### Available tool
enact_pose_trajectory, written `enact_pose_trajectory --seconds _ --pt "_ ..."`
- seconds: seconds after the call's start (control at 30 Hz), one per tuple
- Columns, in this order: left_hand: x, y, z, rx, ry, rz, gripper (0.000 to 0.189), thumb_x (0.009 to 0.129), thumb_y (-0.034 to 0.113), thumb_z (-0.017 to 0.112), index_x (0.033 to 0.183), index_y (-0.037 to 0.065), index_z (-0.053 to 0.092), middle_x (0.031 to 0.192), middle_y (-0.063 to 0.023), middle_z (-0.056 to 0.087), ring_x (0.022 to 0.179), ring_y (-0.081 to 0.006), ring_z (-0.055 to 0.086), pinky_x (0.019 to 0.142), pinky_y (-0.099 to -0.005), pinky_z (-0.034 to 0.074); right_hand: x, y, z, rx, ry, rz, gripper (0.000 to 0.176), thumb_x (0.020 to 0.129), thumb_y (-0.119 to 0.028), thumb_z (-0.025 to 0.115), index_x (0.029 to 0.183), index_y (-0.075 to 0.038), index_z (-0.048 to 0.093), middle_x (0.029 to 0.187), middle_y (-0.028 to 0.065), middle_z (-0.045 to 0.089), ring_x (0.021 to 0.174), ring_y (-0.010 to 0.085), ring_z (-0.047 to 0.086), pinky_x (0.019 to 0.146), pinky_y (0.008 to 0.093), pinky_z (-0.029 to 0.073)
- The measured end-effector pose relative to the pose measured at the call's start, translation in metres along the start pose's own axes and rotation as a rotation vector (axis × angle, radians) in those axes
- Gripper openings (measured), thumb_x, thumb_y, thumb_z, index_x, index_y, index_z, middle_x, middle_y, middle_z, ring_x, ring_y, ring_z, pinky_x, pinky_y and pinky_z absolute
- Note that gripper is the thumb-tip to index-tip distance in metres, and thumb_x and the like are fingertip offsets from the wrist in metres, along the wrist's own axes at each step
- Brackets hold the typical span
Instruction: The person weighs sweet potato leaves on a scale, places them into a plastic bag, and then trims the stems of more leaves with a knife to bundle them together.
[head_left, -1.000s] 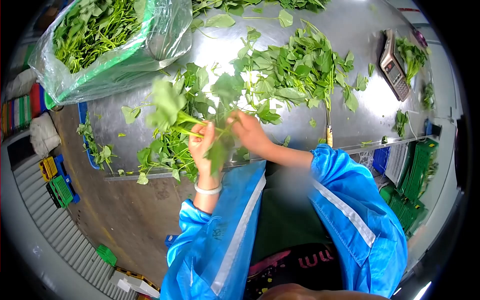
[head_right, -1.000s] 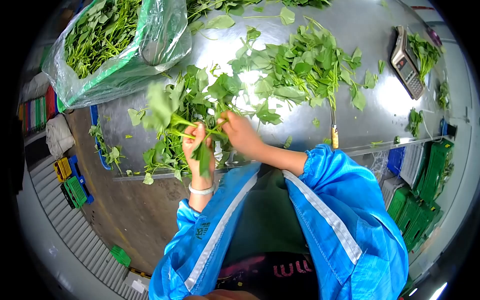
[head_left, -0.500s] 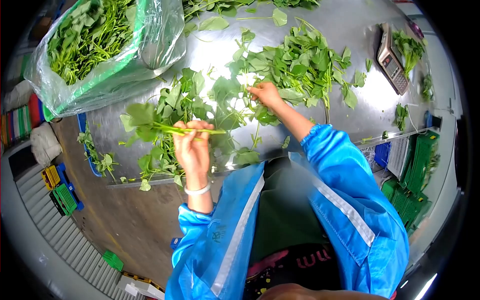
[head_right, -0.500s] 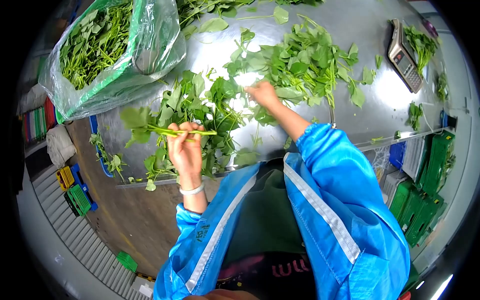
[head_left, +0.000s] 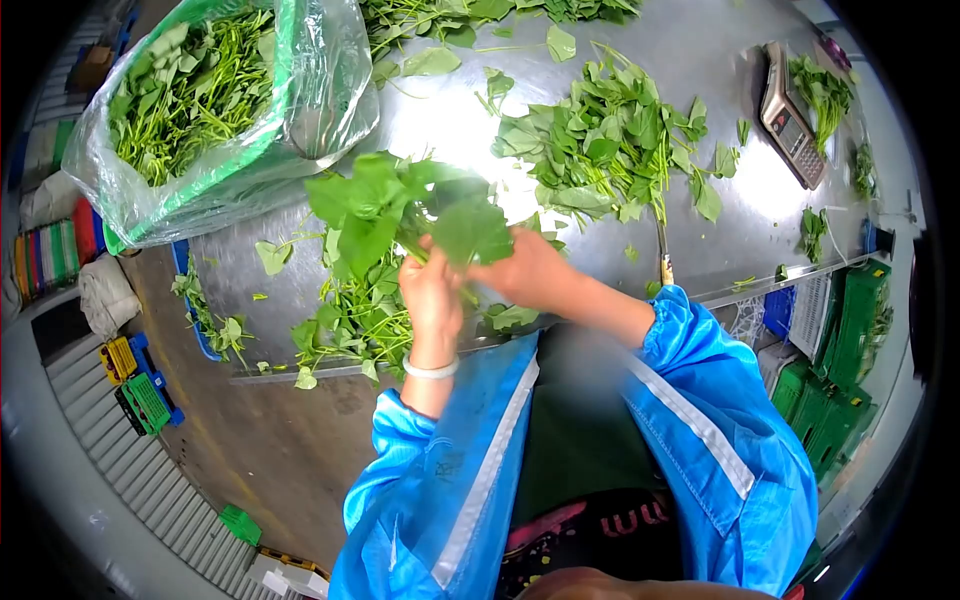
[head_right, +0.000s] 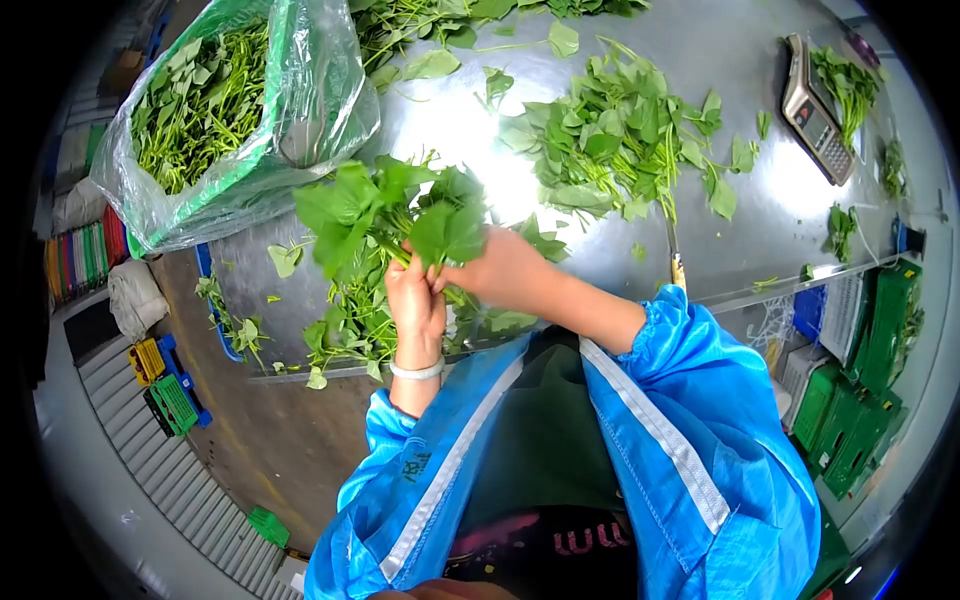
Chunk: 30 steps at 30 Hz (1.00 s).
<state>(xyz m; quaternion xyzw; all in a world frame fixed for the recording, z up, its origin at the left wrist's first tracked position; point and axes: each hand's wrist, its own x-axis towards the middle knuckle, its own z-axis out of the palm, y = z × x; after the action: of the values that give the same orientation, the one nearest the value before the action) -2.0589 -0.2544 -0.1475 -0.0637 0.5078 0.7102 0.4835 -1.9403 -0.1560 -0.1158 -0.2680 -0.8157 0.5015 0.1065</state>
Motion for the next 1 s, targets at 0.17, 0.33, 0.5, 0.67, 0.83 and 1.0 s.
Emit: enact_pose_trajectory --seconds 0.17,0.33,0.5,0.67,0.83,1.0 --pt "0.019 0.023 -0.033 -0.176 0.047 0.099 0.029 0.099 0.023 0.054 0.115 -0.001 0.055 0.088 -0.0024 0.059 0.053 -0.0008 0.036 0.043 -0.0173 0.027 -0.023 -0.018 0.001 0.265 -0.068 -0.483 0.018 0.088 -0.026 0.062 0.088 -0.008 0.064 0.076 0.01 0.061 0.071 0.0271 0.061 0.064 0.0364 0.048" --pt "0.003 0.04 -0.031 -0.081 -0.005 0.155 0.034 0.1 0.026 0.05 0.12 -0.002 0.052 0.098 -0.0045 0.06 0.051 -0.0019 0.031 0.043 -0.0181 0.026 -0.009 0.008 0.009 0.421 0.115 0.171 0.021 0.088 -0.024 0.065 0.093 -0.003 0.065 0.08 0.0099 0.063 0.071 0.0206 0.06 0.066 0.0312 0.047" --pt "-0.015 0.022 -0.011 0.086 -0.01 0.07 0.036 0.101 0.026 0.047 0.122 -0.002 0.053 0.097 -0.0052 0.062 0.051 -0.002 0.031 0.044 -0.0188 0.025 0.005 0.015 0.047 0.645 -0.121 0.284 0.023 0.087 -0.019 0.066 0.099 0.0 0.064 0.081 0.0061 0.064 0.067 0.0101 0.056 0.061 0.0272 0.044" --pt "-0.006 0.021 -0.041 -0.08 0.195 0.27 0.029 0.102 0.026 0.045 0.099 0.0 0.056 0.072 0.0004 0.049 0.052 -0.0047 0.033 0.044 -0.0218 0.025 0.006 0.018 0.037 0.69 0.391 0.367 0.023 0.09 -0.02 0.063 0.102 -0.001 0.061 0.074 0.0042 0.06 0.065 0.0085 0.052 0.06 0.0256 0.043" --pt "0.002 0.042 -0.074 -0.232 0.225 0.341 0.023 0.098 0.034 0.052 0.103 0.012 0.047 0.114 -0.013 0.057 0.102 -0.0247 0.055 0.094 -0.0457 0.046 0.0 0.038 0.01 0.369 0.138 0.354 0.022 0.089 -0.022 0.062 0.102 -0.005 0.061 0.076 0.0067 0.06 0.071 0.0141 0.058 0.067 0.0299 0.047" --pt "-0.008 0.052 -0.062 -0.074 0.235 0.274 0.022 0.098 0.031 0.053 0.109 0.013 0.047 0.116 -0.013 0.058 0.097 -0.0232 0.057 0.091 -0.0428 0.048 -0.014 0.075 0.045 -0.308 -0.411 -0.17 0.028 0.083 -0.032 0.064 0.089 -0.005 0.063 0.082 0.016 0.064 0.079 0.0343 0.063 0.067 0.0443 0.051"
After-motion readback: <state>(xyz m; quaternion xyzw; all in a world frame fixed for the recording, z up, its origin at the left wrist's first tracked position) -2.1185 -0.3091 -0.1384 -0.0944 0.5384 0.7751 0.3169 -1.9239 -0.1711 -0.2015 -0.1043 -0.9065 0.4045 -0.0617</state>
